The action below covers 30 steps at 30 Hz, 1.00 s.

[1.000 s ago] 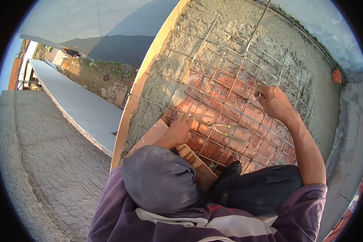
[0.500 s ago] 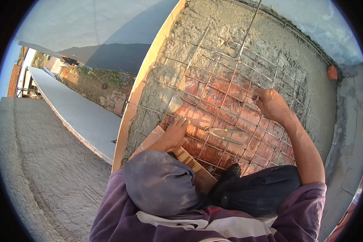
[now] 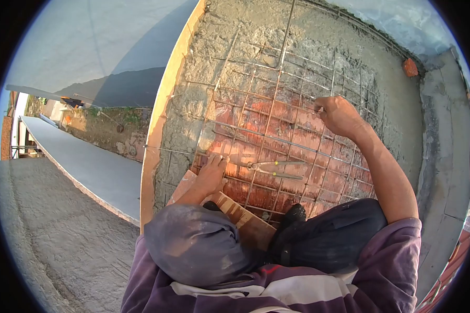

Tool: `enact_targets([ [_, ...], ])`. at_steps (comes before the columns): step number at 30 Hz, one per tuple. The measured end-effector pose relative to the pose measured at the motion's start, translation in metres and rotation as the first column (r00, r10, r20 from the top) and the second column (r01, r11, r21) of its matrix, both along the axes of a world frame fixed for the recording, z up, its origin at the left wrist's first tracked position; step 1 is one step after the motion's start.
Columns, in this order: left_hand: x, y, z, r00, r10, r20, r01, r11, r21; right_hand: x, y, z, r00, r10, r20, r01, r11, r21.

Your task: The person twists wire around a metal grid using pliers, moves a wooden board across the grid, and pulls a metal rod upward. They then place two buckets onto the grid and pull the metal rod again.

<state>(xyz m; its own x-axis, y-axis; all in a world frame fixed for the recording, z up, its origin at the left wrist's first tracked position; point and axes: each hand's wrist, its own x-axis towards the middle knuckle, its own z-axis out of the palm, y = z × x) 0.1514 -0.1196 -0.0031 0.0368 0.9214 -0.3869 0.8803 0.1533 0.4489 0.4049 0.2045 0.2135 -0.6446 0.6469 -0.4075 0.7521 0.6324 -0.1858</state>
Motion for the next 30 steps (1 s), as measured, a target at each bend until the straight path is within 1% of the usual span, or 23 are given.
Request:
enact_targets([
  [7, -0.002, -0.005, -0.003, 1.0, -0.013, -0.008, 0.014, 0.998, 0.068, 0.005, 0.004, -0.004, 0.999, -0.034, -0.002, 0.034, 0.999, 0.003],
  [11, -0.002, -0.004, 0.001, 1.0, -0.011, -0.011, 0.012, 0.998, 0.054, 0.002, 0.003, -0.002, 0.999, -0.041, -0.014, 0.041, 0.999, 0.009],
  [14, -0.001, -0.003, 0.004, 1.0, -0.017, -0.022, 0.018, 0.999, 0.05, 0.004, 0.003, -0.008, 0.997, -0.006, -0.077, 0.008, 0.999, 0.033],
  [17, -0.002, -0.003, 0.003, 0.999, -0.021, -0.024, 0.022, 0.999, 0.042, 0.003, 0.0, -0.008, 0.997, 0.001, -0.08, 0.001, 1.0, 0.019],
  [20, -0.004, -0.003, -0.003, 0.999, -0.034, -0.018, 0.035, 0.998, 0.043, 0.0, -0.001, -0.006, 1.0, -0.01, -0.001, 0.01, 1.0, -0.008],
  [22, -0.004, -0.001, 0.001, 0.999, -0.04, -0.023, 0.04, 0.999, 0.022, -0.001, 0.0, -0.007, 1.0, -0.002, 0.007, 0.002, 1.0, -0.013],
  [25, -0.006, -0.002, -0.001, 0.998, -0.056, -0.02, 0.056, 0.998, 0.036, -0.001, 0.0, -0.008, 1.0, -0.002, -0.007, 0.002, 1.0, -0.008],
  [26, -0.008, -0.001, -0.003, 0.998, -0.068, -0.004, 0.068, 0.998, 0.007, -0.002, 0.0, -0.008, 1.0, -0.003, -0.015, 0.003, 1.0, -0.005],
  [28, -0.014, 0.009, 0.002, 0.996, -0.089, 0.025, 0.09, 0.995, -0.048, -0.002, 0.0, -0.006, 1.0, 0.005, -0.026, -0.006, 1.0, -0.018],
  [29, -0.023, 0.022, 0.002, 0.998, -0.055, -0.009, 0.055, 0.998, -0.03, -0.003, 0.001, -0.006, 0.999, 0.01, -0.036, -0.011, 1.0, -0.023],
  [30, -0.034, 0.045, 0.013, 0.999, -0.019, -0.04, 0.019, 1.0, -0.013, -0.003, 0.001, -0.006, 0.999, 0.003, -0.045, -0.004, 1.0, -0.023],
])
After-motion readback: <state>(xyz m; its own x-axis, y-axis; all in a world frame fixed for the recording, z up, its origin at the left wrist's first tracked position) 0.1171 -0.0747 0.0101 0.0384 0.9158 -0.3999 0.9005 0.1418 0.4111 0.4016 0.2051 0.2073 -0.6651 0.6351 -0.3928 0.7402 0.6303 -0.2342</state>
